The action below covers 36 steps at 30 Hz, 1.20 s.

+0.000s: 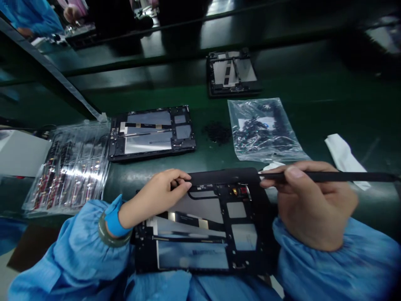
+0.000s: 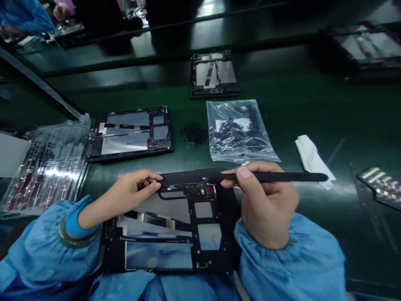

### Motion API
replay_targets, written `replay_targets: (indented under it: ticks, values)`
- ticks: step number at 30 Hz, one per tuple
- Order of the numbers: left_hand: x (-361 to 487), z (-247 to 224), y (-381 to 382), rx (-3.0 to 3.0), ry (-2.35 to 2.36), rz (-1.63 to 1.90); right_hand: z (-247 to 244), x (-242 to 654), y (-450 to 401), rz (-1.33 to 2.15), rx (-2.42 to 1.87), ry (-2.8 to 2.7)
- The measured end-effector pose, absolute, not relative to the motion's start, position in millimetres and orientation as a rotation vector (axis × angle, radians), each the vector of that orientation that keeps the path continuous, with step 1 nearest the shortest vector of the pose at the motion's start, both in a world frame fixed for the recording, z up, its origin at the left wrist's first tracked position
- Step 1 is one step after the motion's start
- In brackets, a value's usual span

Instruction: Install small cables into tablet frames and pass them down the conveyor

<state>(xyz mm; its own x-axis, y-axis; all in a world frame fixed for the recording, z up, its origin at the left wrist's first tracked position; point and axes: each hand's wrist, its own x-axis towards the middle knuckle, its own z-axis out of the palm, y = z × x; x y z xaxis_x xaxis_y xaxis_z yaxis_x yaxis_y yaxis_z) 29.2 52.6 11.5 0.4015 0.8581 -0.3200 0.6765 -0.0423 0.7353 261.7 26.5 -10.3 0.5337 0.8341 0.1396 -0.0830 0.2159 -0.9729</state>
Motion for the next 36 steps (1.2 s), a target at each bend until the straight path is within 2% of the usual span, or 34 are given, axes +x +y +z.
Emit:
replay_targets:
  ticks: [8,16,22,31,36]
  values:
    - [33.3,11.2,55.6,1.778,1.341,0.215,-11.0,271.6,26.7,0.676,-1.197,-0.697]
    - [29.6,22.2,69.6,1.766,1.254,-0.057,-12.9,279.4,25.4,0.643,-1.191,-0.685]
    - [29.6,23.4,74.0,1.636,1.215,-0.017,-12.4,278.2,22.3,0.659,-1.188,-0.683]
    - [26.7,14.7,67.8,1.746,1.194,0.038,-11.4,274.6,23.4,0.685,-1.199,-0.715]
    - [27.3,17.5,69.8,1.722,1.184,-0.036,-8.1,274.4,22.1,0.698,-1.232,-0.685]
